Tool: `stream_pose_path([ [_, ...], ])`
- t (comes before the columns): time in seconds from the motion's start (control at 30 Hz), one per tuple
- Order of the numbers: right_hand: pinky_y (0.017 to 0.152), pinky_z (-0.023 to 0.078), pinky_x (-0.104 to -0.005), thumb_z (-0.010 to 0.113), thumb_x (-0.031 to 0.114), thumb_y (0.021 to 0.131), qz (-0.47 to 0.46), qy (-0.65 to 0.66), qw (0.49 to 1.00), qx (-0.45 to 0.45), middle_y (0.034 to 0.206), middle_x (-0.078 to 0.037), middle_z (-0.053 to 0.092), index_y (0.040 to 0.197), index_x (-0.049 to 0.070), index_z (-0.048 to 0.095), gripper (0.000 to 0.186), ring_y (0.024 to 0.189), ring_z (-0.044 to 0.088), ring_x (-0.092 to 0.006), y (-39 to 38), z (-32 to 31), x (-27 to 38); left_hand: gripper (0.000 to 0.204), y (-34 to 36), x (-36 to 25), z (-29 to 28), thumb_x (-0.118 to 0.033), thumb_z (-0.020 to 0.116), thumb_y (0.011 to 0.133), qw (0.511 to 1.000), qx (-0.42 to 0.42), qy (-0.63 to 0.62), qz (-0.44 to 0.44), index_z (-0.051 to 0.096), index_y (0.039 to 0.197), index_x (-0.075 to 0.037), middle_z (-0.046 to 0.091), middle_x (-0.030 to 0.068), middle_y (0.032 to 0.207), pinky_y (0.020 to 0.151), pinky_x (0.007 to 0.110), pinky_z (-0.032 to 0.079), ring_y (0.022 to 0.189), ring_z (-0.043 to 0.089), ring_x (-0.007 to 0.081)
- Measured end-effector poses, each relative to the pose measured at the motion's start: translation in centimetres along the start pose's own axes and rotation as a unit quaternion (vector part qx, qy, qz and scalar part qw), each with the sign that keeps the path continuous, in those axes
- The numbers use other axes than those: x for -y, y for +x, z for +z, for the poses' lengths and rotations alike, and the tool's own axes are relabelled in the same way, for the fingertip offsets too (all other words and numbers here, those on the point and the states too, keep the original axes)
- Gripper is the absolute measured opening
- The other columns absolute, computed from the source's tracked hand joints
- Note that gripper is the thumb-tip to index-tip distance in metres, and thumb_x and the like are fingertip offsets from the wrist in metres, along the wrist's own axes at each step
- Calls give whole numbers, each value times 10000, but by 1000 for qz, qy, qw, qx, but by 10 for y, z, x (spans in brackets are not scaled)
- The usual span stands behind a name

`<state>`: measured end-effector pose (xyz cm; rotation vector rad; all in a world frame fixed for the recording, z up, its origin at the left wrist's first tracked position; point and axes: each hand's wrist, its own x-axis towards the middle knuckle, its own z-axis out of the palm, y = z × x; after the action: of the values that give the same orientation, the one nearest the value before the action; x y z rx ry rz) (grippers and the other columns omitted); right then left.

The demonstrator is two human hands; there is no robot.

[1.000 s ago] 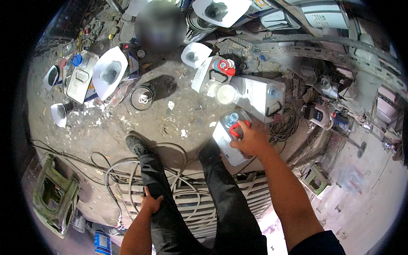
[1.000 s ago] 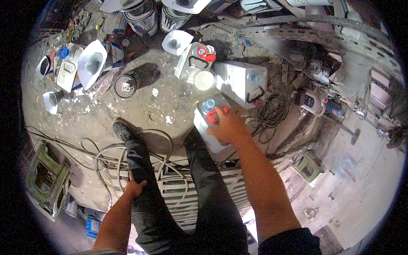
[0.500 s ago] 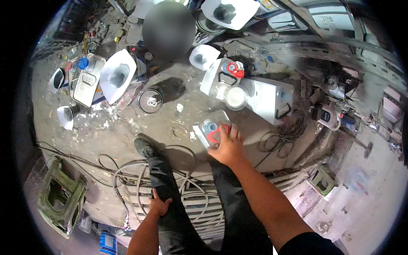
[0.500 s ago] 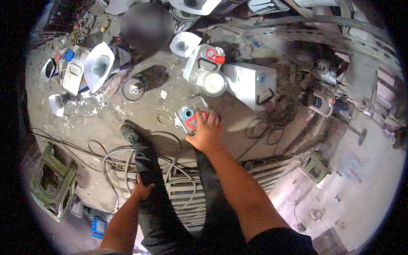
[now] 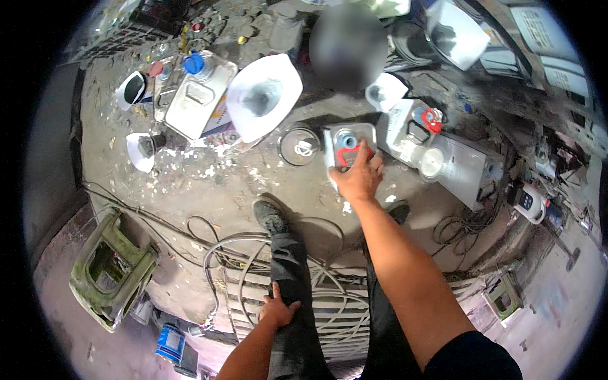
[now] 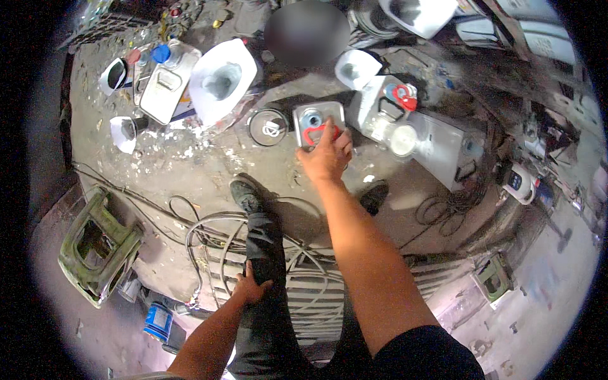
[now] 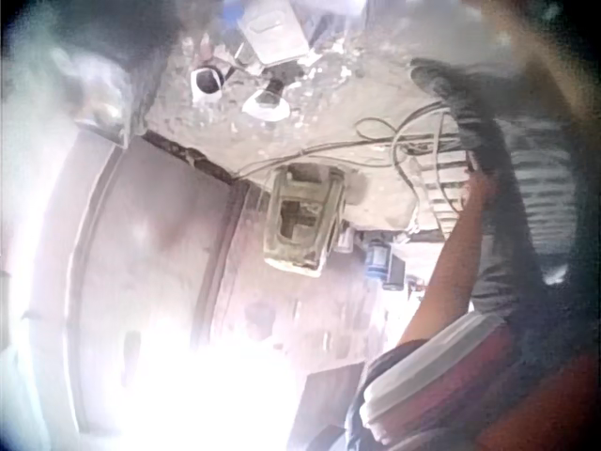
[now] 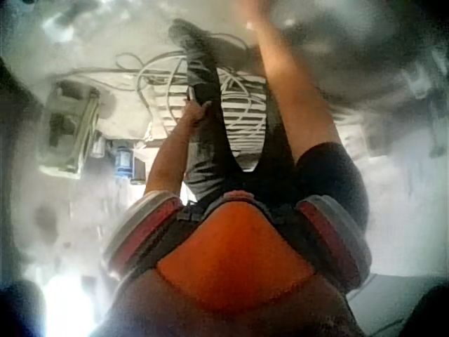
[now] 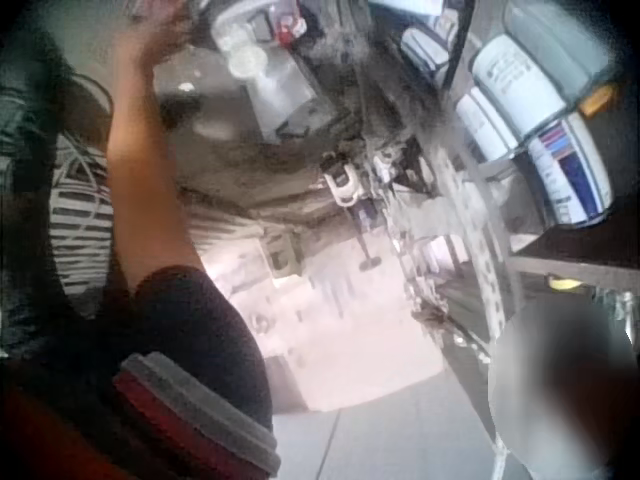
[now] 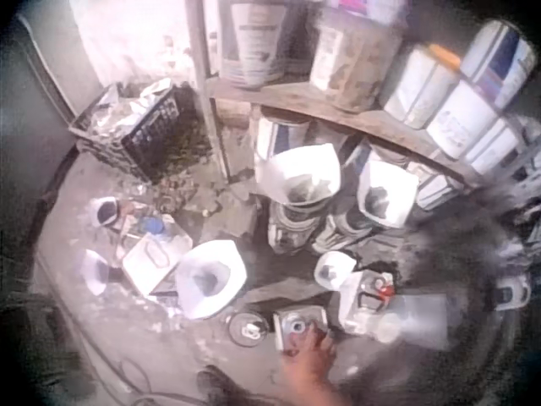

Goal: The person pours liquid from a large white container into a small plastic cup using a funnel. They then use a metal stick to stir the contents of a paint bucket. Finally, they pour the mixed liquid from the cup into a larger bucket using a funnel.

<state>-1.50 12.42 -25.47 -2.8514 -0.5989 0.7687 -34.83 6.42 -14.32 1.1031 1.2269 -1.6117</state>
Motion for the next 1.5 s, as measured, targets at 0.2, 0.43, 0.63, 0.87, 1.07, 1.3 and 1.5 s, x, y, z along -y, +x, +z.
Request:
stream_pose_path([
  [0.2, 1009, 292, -609, 788, 400, 627, 63, 6, 998, 15, 1391, -310, 259, 1452, 183, 223, 1022, 1291, 283, -469, 20, 11, 20, 1070, 9, 18, -13, -655, 623, 752, 999, 28, -34, 24, -22, 1507, -255, 222, 271, 1481, 1015, 489, 391, 1269, 407, 458],
  [0.43, 1075, 260, -532, 782, 386, 684, -11, 3, 1000, 5, 1429, -349, 219, 1471, 100, 159, 1043, 1323, 257, -494, 11, 18, 3, 647, 34, 13, -111, -367, 598, 867, 917, -304, -130, 222, 372, 1367, -26, 450, 325, 1277, 997, 500, 397, 1201, 445, 467],
  [0.63, 1084, 245, -528, 736, 251, 734, -70, 15, 996, 46, 1432, -308, 262, 1456, 43, 183, 934, 1317, 290, -458, -53, 9, -32, 937, -14, -43, -332, -287, 775, 708, 633, -691, -38, 346, 238, 1441, -58, 323, 282, 1386, 1054, 521, 283, 1275, 326, 447],
  [0.87, 1061, 282, -521, 697, 161, 752, -31, 52, 993, 100, 1395, -297, 316, 1436, 9, 219, 849, 1282, 321, -456, -152, -4, -64, 1200, -51, -93, -426, -460, 806, 595, 764, -588, 111, 243, 94, 1492, -101, 282, 224, 1439, 1086, 477, 279, 1315, 325, 391],
  [1.07, 1059, 304, -505, 697, 157, 758, -29, 40, 987, 151, 1387, -280, 324, 1443, 24, 214, 849, 1270, 334, -451, -192, -15, -67, 1070, -52, -60, -371, -415, 806, 614, 730, -642, -9, 235, 246, 1395, 58, 414, 273, 1281, 1003, 459, 377, 1189, 431, 420],
  [1.3, 1048, 323, -512, 693, 223, 748, -237, 126, 938, 220, 1400, -255, 325, 1417, 83, 321, 778, 1258, 367, -439, -217, -53, -13, 1089, -81, 4, -223, -369, 805, 665, 780, -440, -415, 159, 140, 1449, -12, 447, 257, 1273, 992, 415, 386, 1129, 495, 343],
  [1.5, 1049, 301, -558, 701, 344, 759, -438, 212, 871, 72, 1390, -213, 342, 1418, 188, 298, 788, 1282, 365, -395, -254, -79, 7, 522, -109, -6, -101, -344, 621, 869, 695, -22, -707, 129, 460, 1270, -50, 603, 118, 1079, 694, 370, 537, 889, 624, 235],
])
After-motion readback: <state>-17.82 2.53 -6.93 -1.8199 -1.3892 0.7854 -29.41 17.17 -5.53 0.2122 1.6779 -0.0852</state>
